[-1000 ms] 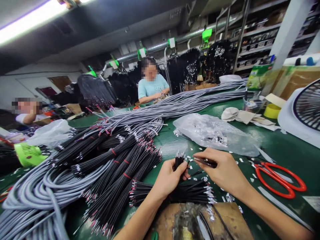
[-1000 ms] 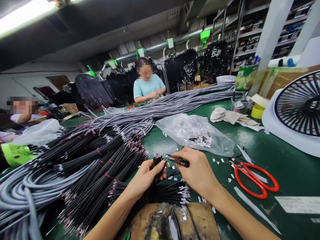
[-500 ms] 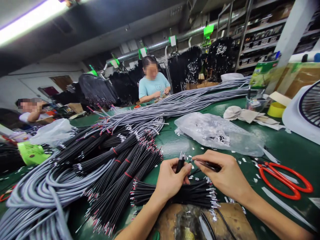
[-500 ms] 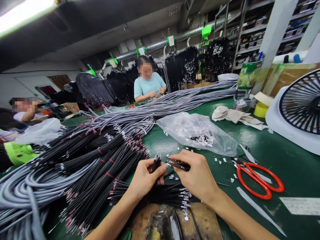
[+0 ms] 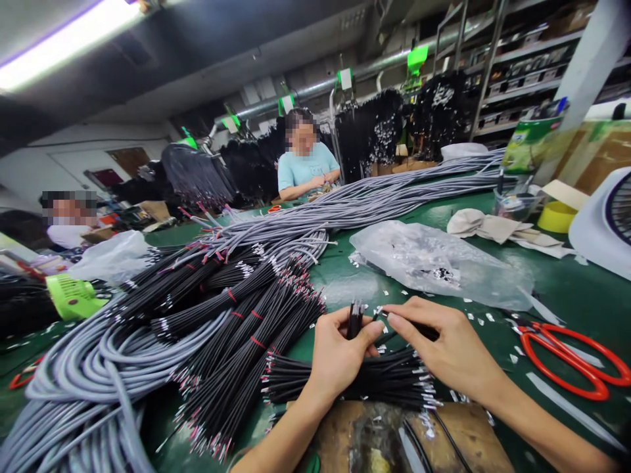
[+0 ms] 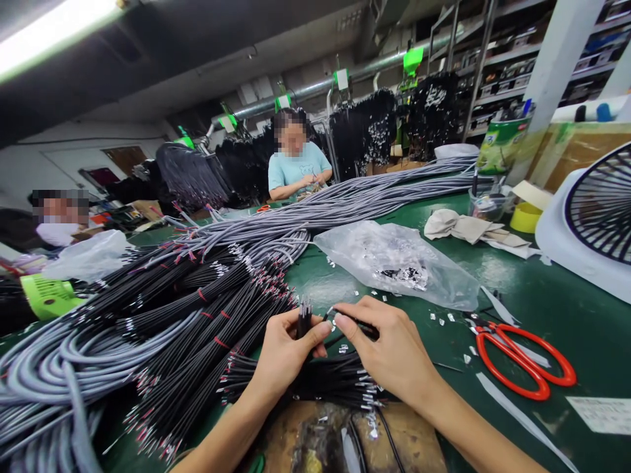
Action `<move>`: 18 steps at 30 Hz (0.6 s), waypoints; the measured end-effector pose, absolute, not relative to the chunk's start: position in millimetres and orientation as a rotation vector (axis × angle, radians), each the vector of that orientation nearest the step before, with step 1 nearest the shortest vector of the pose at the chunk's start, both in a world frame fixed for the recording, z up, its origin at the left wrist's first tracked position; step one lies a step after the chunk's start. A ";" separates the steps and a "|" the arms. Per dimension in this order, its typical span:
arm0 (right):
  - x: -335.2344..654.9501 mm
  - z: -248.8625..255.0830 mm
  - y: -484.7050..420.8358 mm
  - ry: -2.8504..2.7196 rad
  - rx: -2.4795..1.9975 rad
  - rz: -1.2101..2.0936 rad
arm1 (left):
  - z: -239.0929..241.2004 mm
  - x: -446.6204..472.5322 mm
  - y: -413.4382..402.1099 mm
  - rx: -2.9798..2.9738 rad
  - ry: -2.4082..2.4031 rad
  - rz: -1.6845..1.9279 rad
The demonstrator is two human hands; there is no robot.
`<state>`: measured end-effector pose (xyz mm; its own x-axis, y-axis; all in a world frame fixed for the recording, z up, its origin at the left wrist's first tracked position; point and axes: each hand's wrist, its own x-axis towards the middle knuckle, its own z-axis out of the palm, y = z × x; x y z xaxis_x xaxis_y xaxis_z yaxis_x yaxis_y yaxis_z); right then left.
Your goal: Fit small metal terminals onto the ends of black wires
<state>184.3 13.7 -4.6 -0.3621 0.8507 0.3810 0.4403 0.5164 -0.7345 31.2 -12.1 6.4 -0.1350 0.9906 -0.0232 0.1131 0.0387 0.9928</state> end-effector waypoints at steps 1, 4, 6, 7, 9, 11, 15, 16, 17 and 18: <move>184.6 -4.6 13.7 -1.999 -1.048 0.684 | 6.3 31.5 -12.2 1.195 1.408 1.233; 185.4 -3.4 13.8 -2.014 -1.044 0.696 | 5.3 31.5 -11.9 1.186 1.393 1.240; 186.0 -1.8 14.2 -2.024 -1.050 0.695 | 4.2 30.0 -11.1 1.193 1.342 1.206; 186.5 -1.1 14.6 -2.026 -1.050 0.692 | 3.5 28.8 -10.6 1.197 1.304 1.182; 187.7 0.0 15.8 -2.034 -1.037 0.695 | 2.5 26.0 -9.5 1.203 1.217 1.133; 189.4 -0.1 17.5 -2.026 -1.018 0.719 | 2.0 23.1 -8.9 1.213 1.153 1.097; 191.2 -2.8 20.2 -1.911 -0.984 0.877 | 2.7 20.3 -10.3 1.270 1.093 1.032; 190.8 -3.4 20.4 -1.882 -0.967 0.919 | 3.0 20.4 -11.2 1.286 1.080 1.012; 190.1 -3.7 20.4 -1.865 -0.949 0.950 | 3.3 20.7 -12.2 1.298 1.069 0.989; 188.9 -3.7 20.2 -1.858 -0.933 0.963 | 3.6 21.1 -13.2 1.305 1.064 0.963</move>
<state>188.9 20.2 -3.7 -0.3847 0.8640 0.3250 0.2324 0.4314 -0.8717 21.1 -13.2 3.6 0.2552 0.9652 -0.0576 0.0395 0.0491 0.9980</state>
